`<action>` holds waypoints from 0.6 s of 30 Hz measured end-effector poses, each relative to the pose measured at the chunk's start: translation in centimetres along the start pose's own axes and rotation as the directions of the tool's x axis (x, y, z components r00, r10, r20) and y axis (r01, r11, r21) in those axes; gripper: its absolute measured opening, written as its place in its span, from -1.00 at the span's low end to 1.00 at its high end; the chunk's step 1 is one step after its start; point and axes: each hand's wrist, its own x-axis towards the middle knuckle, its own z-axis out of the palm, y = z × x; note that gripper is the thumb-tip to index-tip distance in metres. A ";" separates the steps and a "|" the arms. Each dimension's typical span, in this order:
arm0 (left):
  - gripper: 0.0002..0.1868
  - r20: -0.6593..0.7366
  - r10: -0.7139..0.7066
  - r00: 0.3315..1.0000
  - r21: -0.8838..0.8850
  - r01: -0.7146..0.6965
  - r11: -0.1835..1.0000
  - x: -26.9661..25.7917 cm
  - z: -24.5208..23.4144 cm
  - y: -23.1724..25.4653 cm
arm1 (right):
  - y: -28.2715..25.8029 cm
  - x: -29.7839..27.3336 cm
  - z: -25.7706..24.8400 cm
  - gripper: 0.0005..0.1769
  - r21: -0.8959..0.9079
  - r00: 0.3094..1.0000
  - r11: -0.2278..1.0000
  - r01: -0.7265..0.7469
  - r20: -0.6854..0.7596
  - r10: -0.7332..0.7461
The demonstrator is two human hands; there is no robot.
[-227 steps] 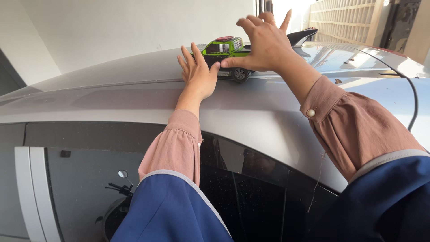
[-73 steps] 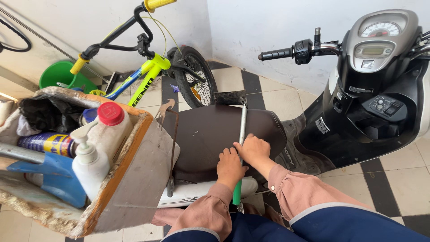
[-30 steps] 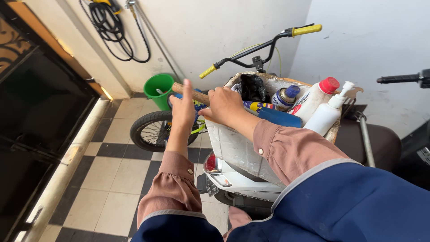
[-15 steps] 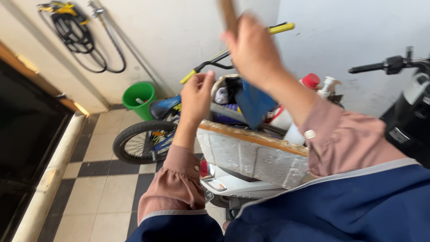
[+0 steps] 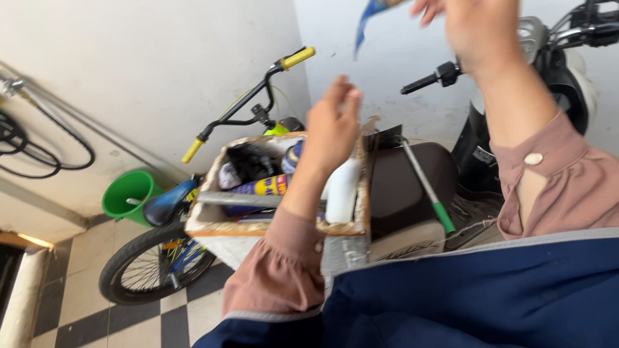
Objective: The person organizes various tools and items in a styrofoam box placed on a scooter seat, picking up items including spray cans, cloths, and small components to arrange them inside the container.
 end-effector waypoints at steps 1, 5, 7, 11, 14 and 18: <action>-0.47 0.074 0.061 0.995 0.027 -0.063 0.998 0.6 2.0 -0.5 | 1.1 -0.9 -1.0 -0.86 0.030 0.999 0.999 -0.028 0.037 0.027; -0.43 0.165 0.007 0.986 0.113 -0.026 0.993 1.1 9.7 -2.0 | 5.6 -5.8 -3.8 -0.76 -0.291 0.969 0.956 -0.015 0.232 0.086; -0.43 0.190 0.033 0.981 0.136 -0.059 0.989 -0.5 12.8 -2.9 | 8.1 -9.0 -4.5 -0.71 -0.532 0.925 0.791 0.302 0.364 -0.108; -0.51 0.318 -0.212 0.924 0.084 0.196 0.977 -6.2 16.7 -7.1 | 13.6 -18.4 -5.8 -0.68 -0.196 0.845 0.979 -0.056 0.512 0.151; -0.50 0.234 -0.476 0.848 0.204 0.436 0.877 -8.8 19.4 -13.3 | 18.7 -25.5 -5.2 -0.68 -0.475 0.651 0.676 0.564 0.759 -0.010; -0.46 0.175 -0.540 0.824 0.455 0.418 0.786 -9.5 21.5 -21.3 | 23.6 -31.0 -4.7 -0.71 -0.290 0.467 0.726 0.624 0.883 -0.048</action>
